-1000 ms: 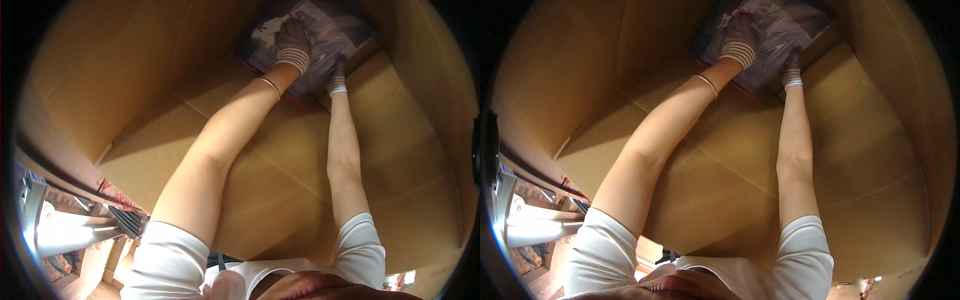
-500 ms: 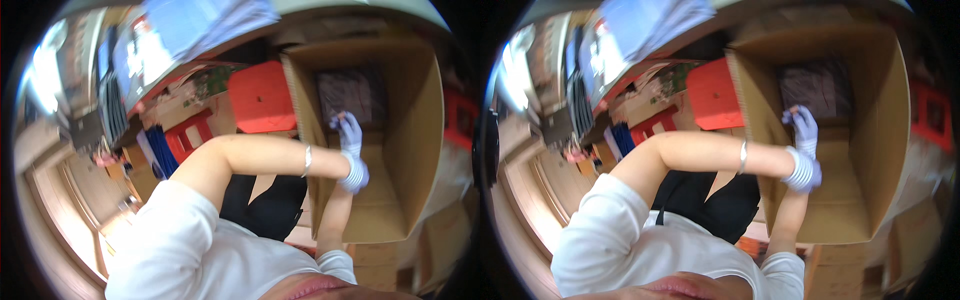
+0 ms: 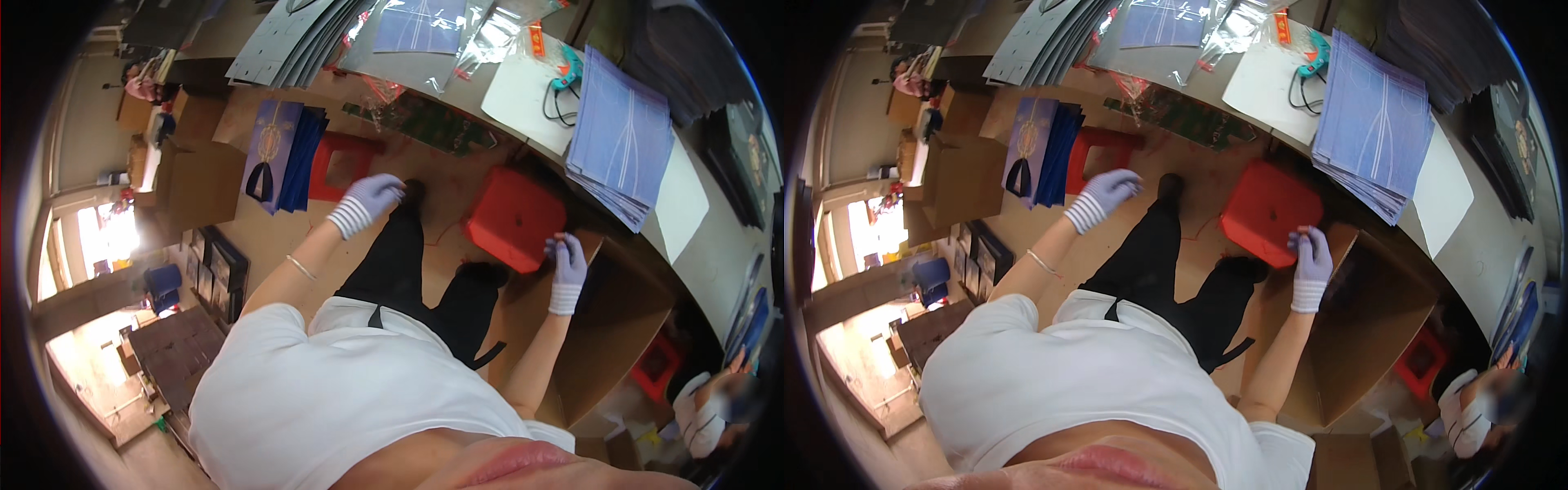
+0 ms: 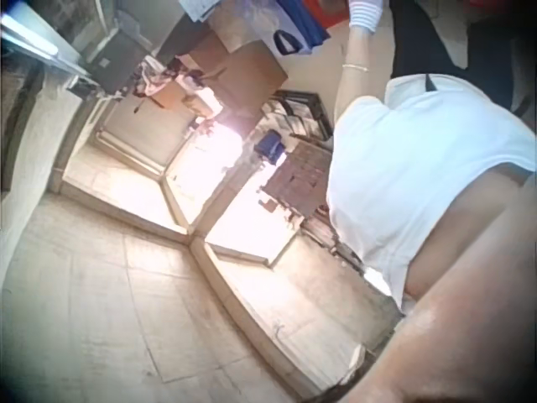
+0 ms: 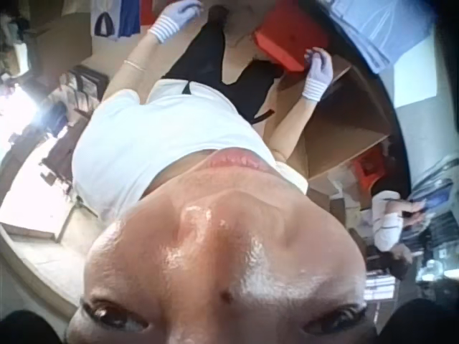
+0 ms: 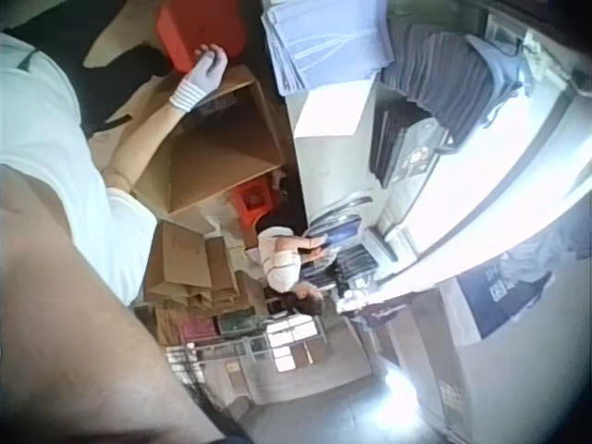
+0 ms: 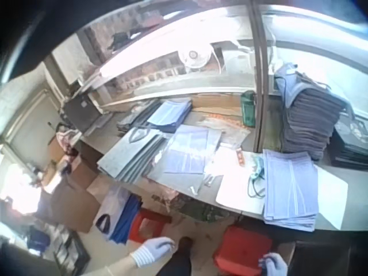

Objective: Packaging folded shirts into plastic bags and placing them in a box.

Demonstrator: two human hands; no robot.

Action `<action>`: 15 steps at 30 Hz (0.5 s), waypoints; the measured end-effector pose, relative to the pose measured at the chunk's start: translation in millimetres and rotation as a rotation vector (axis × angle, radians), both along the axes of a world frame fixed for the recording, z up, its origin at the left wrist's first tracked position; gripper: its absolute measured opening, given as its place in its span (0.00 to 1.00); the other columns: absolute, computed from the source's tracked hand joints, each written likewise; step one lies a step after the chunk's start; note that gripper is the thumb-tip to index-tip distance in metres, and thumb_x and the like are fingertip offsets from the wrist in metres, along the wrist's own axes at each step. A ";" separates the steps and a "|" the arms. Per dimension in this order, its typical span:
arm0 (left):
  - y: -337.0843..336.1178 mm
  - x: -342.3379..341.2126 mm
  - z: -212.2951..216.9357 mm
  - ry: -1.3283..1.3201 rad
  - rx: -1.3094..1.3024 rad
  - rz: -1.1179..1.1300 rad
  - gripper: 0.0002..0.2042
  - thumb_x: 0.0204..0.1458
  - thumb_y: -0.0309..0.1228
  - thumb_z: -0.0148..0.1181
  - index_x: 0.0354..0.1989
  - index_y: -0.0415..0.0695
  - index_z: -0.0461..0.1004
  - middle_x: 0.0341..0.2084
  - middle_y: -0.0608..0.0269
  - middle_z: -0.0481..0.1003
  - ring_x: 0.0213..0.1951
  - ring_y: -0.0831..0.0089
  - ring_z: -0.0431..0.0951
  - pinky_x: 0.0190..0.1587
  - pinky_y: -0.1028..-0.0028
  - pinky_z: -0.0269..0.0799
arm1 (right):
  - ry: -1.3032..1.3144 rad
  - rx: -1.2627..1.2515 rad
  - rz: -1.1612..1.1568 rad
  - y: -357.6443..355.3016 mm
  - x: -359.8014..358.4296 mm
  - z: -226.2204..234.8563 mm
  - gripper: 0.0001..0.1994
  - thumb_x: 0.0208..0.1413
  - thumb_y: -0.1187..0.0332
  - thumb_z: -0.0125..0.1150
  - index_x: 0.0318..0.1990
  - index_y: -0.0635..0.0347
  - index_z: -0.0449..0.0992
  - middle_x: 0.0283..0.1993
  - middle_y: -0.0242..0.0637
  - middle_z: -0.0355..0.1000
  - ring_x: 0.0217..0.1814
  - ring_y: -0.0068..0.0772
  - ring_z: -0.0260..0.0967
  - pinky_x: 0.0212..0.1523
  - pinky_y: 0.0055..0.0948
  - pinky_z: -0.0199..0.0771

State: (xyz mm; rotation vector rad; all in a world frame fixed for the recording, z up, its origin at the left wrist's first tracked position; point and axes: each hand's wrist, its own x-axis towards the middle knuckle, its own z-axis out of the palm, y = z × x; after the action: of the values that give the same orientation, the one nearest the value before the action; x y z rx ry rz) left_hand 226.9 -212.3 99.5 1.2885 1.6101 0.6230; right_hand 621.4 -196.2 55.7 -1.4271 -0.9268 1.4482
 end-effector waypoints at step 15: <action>299.1 -156.0 -101.6 0.511 0.520 -0.208 0.14 0.43 0.34 0.52 0.38 0.42 0.73 0.46 0.51 0.68 0.47 0.56 0.67 0.52 0.66 0.61 | -0.943 -0.055 -0.028 401.9 -302.8 -13.1 0.35 0.40 0.43 0.55 0.48 0.67 0.67 0.49 0.51 0.66 0.51 0.49 0.64 0.50 0.35 0.63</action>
State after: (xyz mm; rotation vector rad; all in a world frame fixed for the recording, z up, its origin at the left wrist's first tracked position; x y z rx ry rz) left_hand 70.9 86.8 -2.1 2.1050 1.7391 0.6377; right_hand 318.6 205.8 42.6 -2.1990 -1.4095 0.7264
